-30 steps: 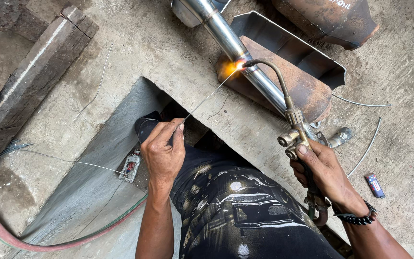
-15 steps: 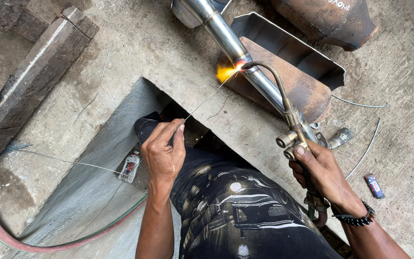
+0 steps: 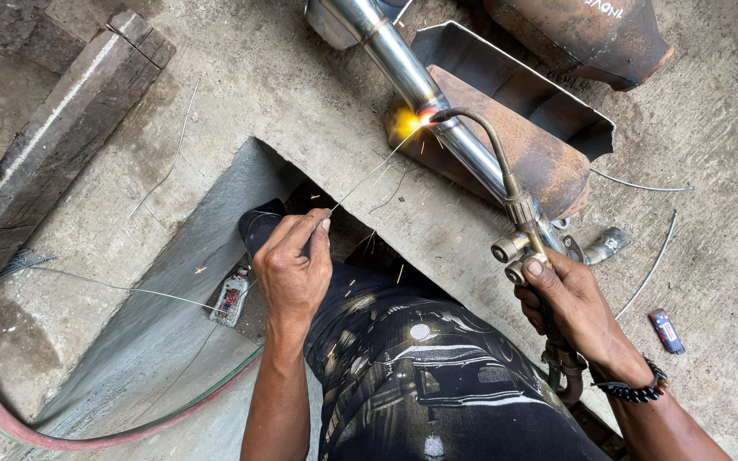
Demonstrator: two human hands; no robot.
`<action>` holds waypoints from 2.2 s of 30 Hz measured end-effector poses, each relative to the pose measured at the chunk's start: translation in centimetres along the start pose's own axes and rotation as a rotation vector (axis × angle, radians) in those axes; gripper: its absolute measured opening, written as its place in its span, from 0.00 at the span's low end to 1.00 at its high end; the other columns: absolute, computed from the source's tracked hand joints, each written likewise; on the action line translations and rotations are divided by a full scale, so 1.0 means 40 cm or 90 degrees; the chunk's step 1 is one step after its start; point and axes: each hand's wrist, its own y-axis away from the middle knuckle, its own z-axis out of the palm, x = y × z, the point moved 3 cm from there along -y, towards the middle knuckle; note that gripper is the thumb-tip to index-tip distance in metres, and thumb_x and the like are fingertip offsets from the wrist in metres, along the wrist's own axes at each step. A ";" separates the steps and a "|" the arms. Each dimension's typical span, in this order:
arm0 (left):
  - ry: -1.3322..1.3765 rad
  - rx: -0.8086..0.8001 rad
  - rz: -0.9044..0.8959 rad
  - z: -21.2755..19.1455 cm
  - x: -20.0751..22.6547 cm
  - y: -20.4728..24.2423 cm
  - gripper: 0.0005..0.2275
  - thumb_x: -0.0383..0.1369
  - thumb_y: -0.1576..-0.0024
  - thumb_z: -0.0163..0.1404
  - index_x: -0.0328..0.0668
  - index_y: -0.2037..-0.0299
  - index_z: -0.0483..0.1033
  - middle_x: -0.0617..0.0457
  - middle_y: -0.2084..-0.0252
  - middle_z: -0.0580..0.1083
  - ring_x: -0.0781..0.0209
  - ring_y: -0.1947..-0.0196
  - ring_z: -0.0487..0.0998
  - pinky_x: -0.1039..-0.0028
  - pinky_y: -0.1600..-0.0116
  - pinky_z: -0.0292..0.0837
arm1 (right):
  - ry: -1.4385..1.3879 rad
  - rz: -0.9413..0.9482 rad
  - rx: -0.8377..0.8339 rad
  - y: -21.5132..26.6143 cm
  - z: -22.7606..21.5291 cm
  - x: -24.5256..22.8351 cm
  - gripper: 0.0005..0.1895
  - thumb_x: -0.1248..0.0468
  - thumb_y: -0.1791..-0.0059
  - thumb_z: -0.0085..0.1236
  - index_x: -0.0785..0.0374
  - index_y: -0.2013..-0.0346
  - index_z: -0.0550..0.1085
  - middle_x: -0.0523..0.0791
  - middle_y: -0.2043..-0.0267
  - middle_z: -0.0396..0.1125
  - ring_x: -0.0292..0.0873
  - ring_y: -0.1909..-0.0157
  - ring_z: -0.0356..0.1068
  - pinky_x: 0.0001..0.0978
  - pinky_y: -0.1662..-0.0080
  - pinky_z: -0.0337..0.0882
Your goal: The person uses a welding torch to heat and join a metal pipe, feeding a thin wire into the flame to create a weld bead. The person moves the torch along the pipe's seam while holding the wire with the other hand.
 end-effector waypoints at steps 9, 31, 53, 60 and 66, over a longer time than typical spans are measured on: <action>0.003 0.000 0.006 0.005 0.001 -0.003 0.06 0.25 0.42 0.51 0.43 0.60 0.82 0.50 0.70 0.77 0.50 0.65 0.81 0.65 0.60 0.76 | -0.002 0.005 0.000 0.001 0.003 -0.006 0.19 0.55 0.46 0.44 0.67 0.72 0.68 0.46 0.84 0.52 0.41 0.87 0.59 0.32 0.85 0.65; -0.002 -0.002 0.015 0.011 -0.005 -0.004 0.06 0.26 0.41 0.51 0.43 0.60 0.82 0.51 0.70 0.77 0.52 0.65 0.81 0.67 0.60 0.76 | -0.003 0.011 0.001 0.001 -0.002 0.011 0.18 0.55 0.46 0.44 0.67 0.72 0.68 0.46 0.84 0.52 0.41 0.86 0.59 0.32 0.85 0.65; 0.007 0.006 0.019 0.020 -0.007 -0.008 0.06 0.25 0.42 0.51 0.41 0.61 0.82 0.50 0.70 0.77 0.51 0.65 0.81 0.67 0.60 0.76 | -0.005 0.009 -0.003 -0.002 -0.005 0.016 0.18 0.55 0.46 0.44 0.66 0.72 0.68 0.46 0.84 0.53 0.41 0.86 0.59 0.32 0.85 0.66; 0.002 0.005 0.022 0.022 -0.011 -0.010 0.05 0.25 0.43 0.52 0.41 0.62 0.82 0.49 0.69 0.77 0.49 0.64 0.81 0.66 0.59 0.76 | -0.001 0.004 -0.002 -0.004 -0.005 0.020 0.18 0.56 0.46 0.44 0.66 0.73 0.67 0.46 0.84 0.52 0.41 0.86 0.59 0.32 0.85 0.66; -0.006 0.005 0.018 0.025 -0.015 -0.006 0.05 0.25 0.43 0.52 0.42 0.62 0.82 0.49 0.68 0.77 0.49 0.64 0.81 0.65 0.59 0.76 | -0.002 0.008 -0.002 -0.003 -0.002 0.015 0.18 0.56 0.45 0.44 0.66 0.73 0.67 0.46 0.84 0.52 0.41 0.86 0.59 0.32 0.85 0.65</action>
